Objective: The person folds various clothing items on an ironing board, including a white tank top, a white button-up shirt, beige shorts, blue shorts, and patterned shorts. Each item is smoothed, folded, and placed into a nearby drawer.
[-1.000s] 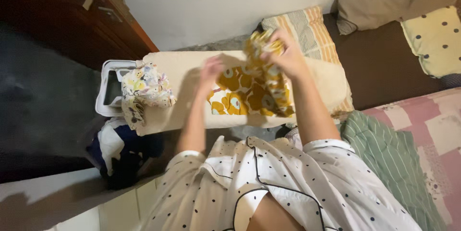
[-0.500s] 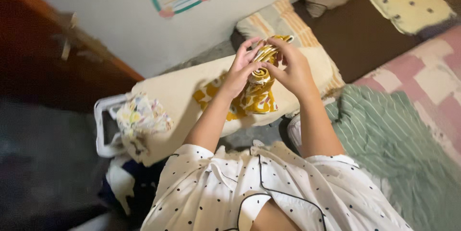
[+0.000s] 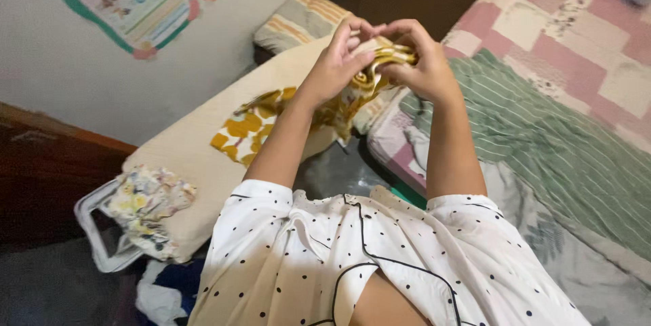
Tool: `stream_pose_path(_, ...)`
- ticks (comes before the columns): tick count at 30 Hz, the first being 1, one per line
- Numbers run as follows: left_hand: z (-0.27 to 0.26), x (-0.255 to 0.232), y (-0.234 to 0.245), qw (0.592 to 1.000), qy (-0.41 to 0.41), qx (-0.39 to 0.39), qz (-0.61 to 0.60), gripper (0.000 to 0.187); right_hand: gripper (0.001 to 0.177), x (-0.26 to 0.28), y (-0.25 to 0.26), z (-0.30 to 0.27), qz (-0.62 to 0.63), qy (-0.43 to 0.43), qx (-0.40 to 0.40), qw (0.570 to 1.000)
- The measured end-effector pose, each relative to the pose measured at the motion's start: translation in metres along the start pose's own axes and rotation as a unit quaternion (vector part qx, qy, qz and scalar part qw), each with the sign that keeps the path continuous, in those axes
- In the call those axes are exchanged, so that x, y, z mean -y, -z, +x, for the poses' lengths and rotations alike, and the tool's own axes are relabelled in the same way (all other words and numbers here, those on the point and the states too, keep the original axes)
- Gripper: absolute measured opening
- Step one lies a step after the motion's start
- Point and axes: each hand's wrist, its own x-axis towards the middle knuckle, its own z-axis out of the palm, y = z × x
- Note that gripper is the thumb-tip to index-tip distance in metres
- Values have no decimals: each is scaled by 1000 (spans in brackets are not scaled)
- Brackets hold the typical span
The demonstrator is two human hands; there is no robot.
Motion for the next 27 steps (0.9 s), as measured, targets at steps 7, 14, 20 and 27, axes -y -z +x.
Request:
stream_pose_path(7, 16, 55, -138, 925, -92, -59, 364, 79, 30, 14, 126, -81, -188, 116, -267, 938)
stream_pose_path(14, 29, 165, -182, 942, 81, -62, 321, 31, 30, 63, 254, -168, -286, 130, -337, 887)
stream_pose_path(20, 57, 173, -158, 982, -53, -119, 133, 12, 29, 118, 267, -206, -304, 60, -287, 906)
stream_pose_path(27, 39, 135, -103, 902, -134, -162, 377, 21, 30, 114, 234, -195, -166, 6, -150, 975)
